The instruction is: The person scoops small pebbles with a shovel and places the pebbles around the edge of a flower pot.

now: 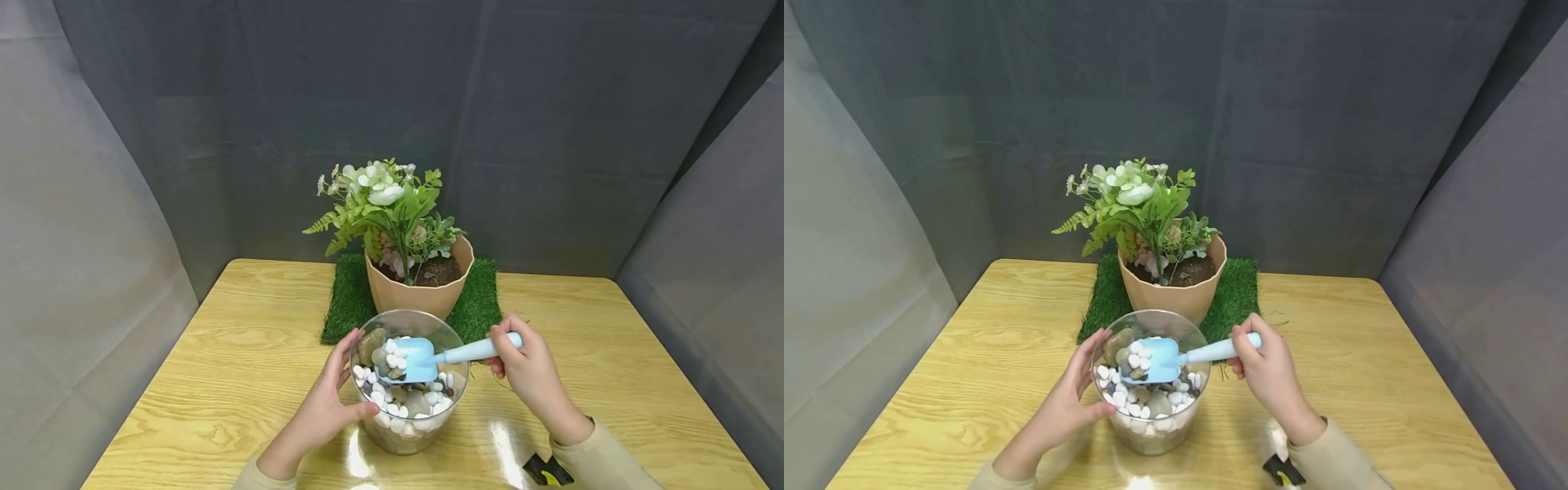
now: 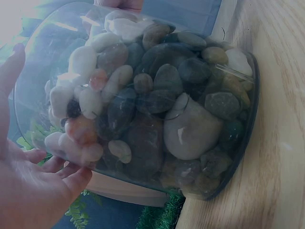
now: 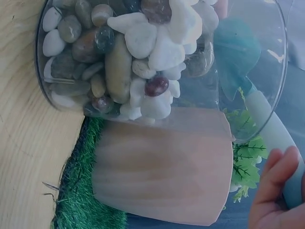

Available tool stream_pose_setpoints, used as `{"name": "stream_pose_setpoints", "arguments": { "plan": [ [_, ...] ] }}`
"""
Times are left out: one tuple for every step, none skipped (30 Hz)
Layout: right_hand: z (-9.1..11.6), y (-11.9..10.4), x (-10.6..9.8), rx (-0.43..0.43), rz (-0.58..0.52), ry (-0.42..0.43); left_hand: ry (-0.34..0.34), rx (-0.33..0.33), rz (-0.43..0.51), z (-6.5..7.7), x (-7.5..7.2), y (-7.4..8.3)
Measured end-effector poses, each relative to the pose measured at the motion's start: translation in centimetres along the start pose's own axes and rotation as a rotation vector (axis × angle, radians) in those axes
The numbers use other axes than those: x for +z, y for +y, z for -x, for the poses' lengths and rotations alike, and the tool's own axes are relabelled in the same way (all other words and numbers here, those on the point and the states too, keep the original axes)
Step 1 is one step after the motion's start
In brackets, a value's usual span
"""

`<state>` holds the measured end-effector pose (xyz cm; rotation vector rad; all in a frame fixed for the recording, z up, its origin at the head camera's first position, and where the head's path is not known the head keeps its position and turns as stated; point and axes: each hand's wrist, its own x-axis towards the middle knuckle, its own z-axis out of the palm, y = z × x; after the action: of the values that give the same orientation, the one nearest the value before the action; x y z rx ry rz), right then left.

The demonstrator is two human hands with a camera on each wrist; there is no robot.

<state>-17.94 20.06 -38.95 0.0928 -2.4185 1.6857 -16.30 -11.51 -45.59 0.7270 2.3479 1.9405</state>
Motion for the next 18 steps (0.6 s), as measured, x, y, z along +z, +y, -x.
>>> {"name": "stream_pose_setpoints", "arguments": {
  "plan": [
    [0.0, 0.1, 0.0, 0.008, -0.009, 0.002, 0.000, 0.000, -0.001, 0.0, 0.0, 0.0],
    [0.1, 0.1, 0.0, 0.014, -0.016, 0.005, 0.000, 0.000, -0.001, 0.0, 0.0, 0.0],
    [0.1, 0.2, 0.0, 0.019, -0.021, 0.007, 0.000, -0.001, -0.001, 0.0, 0.0, 0.0],
    [0.1, 0.2, 0.0, 0.024, -0.028, 0.011, -0.001, -0.002, 0.001, 0.0, 0.0, 0.0],
    [0.1, 0.2, 0.0, 0.025, -0.030, 0.014, -0.001, -0.004, 0.000, 0.0, 0.0, 0.0],
    [0.1, 0.2, 0.0, 0.027, -0.034, 0.019, -0.001, -0.006, 0.001, 0.0, 0.0, 0.1],
    [0.1, 0.3, 0.0, 0.028, -0.033, 0.025, -0.002, -0.007, 0.001, 0.0, 0.0, 0.0],
    [0.2, 0.3, -0.1, 0.028, -0.035, 0.032, -0.002, -0.008, 0.002, 0.0, 0.0, 0.0],
    [0.2, 0.3, -0.2, 0.026, -0.036, 0.037, -0.002, -0.008, 0.002, 0.0, 0.0, 0.0],
    [0.2, 0.2, -0.3, 0.024, -0.039, 0.044, -0.003, -0.007, 0.001, 0.0, 0.0, 0.0],
    [0.2, 0.2, -0.4, 0.023, -0.041, 0.051, -0.003, -0.005, -0.001, 0.0, 0.0, 0.0],
    [0.1, 0.2, -0.5, 0.020, -0.043, 0.058, -0.002, -0.002, -0.003, 0.0, 0.0, 0.0],
    [0.1, 0.1, -0.6, 0.019, -0.045, 0.064, -0.002, 0.001, -0.004, 0.1, 0.0, -0.1],
    [0.0, 0.0, -0.7, 0.017, -0.049, 0.070, -0.001, 0.004, -0.004, 0.1, 0.0, -0.1],
    [0.0, -0.1, -0.9, 0.014, -0.046, 0.071, 0.000, 0.007, -0.006, 0.1, 0.0, -0.1],
    [-0.1, -0.3, -1.0, 0.012, -0.047, 0.077, 0.001, 0.009, -0.007, 0.1, 0.0, -0.1],
    [-0.2, -0.5, -1.2, 0.008, -0.044, 0.081, 0.002, 0.011, -0.008, 0.0, 0.0, -0.1],
    [-0.3, -0.7, -1.4, 0.002, -0.042, 0.086, 0.003, 0.012, -0.008, 0.0, 0.0, -0.1]
  ]
}}
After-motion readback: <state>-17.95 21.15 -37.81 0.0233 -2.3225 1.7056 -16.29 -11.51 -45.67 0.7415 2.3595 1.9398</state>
